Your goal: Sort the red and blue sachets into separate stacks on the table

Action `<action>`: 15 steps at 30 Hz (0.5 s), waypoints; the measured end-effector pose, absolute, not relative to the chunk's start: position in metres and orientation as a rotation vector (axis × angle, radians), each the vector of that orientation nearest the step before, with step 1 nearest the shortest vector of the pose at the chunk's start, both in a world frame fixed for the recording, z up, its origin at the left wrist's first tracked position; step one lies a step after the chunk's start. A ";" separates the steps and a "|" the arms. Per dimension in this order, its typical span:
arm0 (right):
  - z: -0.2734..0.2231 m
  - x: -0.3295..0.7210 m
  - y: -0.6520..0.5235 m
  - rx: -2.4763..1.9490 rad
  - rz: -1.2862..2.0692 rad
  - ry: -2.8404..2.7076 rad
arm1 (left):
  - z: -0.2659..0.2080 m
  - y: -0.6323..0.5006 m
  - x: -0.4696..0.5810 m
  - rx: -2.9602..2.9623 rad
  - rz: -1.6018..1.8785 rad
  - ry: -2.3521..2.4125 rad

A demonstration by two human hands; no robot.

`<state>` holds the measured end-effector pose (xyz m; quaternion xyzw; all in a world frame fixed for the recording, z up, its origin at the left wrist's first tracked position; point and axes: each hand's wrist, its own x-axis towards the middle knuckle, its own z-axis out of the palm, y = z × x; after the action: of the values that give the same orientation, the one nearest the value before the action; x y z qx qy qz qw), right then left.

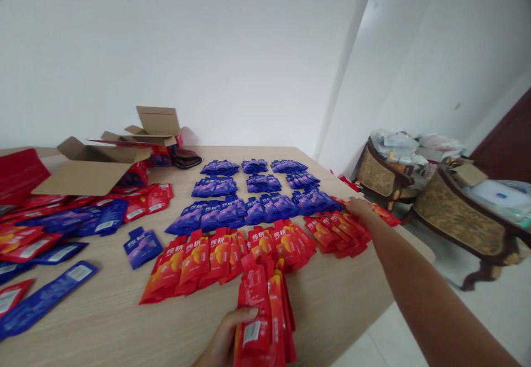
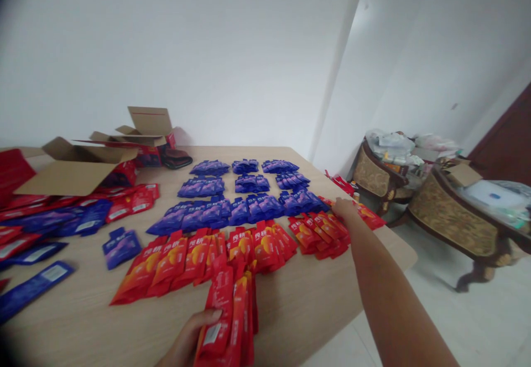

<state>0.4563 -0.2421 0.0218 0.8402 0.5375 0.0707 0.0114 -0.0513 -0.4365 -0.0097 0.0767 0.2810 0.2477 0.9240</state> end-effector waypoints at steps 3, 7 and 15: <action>0.022 0.453 -0.244 2.547 0.249 1.691 | -0.009 -0.436 -0.051 0.154 0.524 0.592; 0.032 0.451 -0.256 2.479 0.388 1.734 | -0.003 -0.437 -0.048 0.194 0.551 0.624; 0.062 0.464 -0.296 2.468 0.656 1.671 | 0.005 -0.436 -0.045 0.259 0.605 0.696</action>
<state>0.4645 -0.2964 0.0618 0.8079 0.5470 0.2148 0.0449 -0.0451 -0.4355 0.0049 0.1246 0.3350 0.2912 0.8874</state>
